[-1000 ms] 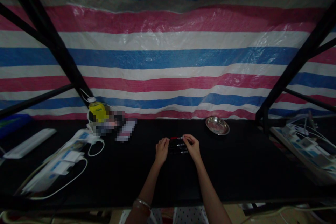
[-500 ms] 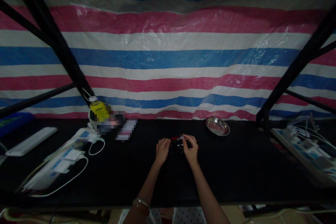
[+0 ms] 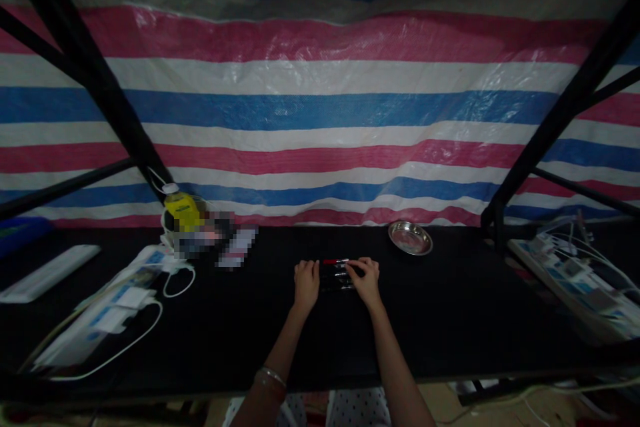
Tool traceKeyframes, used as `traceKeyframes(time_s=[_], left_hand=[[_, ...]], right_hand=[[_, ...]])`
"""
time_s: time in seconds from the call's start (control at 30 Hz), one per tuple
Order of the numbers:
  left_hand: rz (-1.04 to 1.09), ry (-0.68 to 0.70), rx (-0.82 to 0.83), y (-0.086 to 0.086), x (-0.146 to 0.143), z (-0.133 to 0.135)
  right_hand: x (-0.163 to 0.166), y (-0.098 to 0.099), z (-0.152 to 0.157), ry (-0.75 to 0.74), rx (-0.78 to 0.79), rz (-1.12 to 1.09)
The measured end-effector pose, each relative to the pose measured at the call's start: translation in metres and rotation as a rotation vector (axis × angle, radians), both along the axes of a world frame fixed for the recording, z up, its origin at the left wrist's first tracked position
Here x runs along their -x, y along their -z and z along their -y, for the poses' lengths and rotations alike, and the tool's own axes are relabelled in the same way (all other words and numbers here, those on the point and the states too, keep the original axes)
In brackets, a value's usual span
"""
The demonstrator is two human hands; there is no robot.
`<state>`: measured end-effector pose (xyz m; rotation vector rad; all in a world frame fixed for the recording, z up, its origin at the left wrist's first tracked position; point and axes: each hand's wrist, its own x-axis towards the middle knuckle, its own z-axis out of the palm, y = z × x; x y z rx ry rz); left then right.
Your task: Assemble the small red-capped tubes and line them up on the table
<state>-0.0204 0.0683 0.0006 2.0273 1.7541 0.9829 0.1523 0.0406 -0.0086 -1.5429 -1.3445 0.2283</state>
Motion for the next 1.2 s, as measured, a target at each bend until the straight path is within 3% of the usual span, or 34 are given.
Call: traceKeyframes(time_s=[0.47, 0.63, 0.73, 0.83, 0.9, 1.03, 1.2], left_hand=[[-0.029, -0.041, 0.000, 0.001, -0.005, -0.001], [0.105, -0.058, -0.032, 0.001, -0.001, -0.003], [0.172, -0.102, -0.060, -0.004, 0.000, 0.002], [0.136, -0.105, -0.065, -0.016, -0.010, 0.012], [0.089, -0.012, -0.067, -0.028, -0.024, 0.020], [-0.138, 0.331, -0.047, -0.047, -0.061, 0.031], [-0.367, 0.465, 0.005, -0.046, -0.094, 0.029]], right_hand=[[-0.001, 0.005, -0.002, 0.052, 0.055, 0.067], [-0.016, 0.001, 0.010, 0.280, -0.021, -0.048], [-0.030, 0.008, 0.023, 0.337, 0.005, -0.047], [-0.039, 0.018, 0.034, 0.269, 0.029, 0.019], [-0.039, 0.023, 0.037, 0.234, 0.043, 0.096], [-0.034, 0.021, 0.038, 0.215, 0.093, 0.230], [-0.035, 0.021, 0.037, 0.232, 0.079, 0.225]])
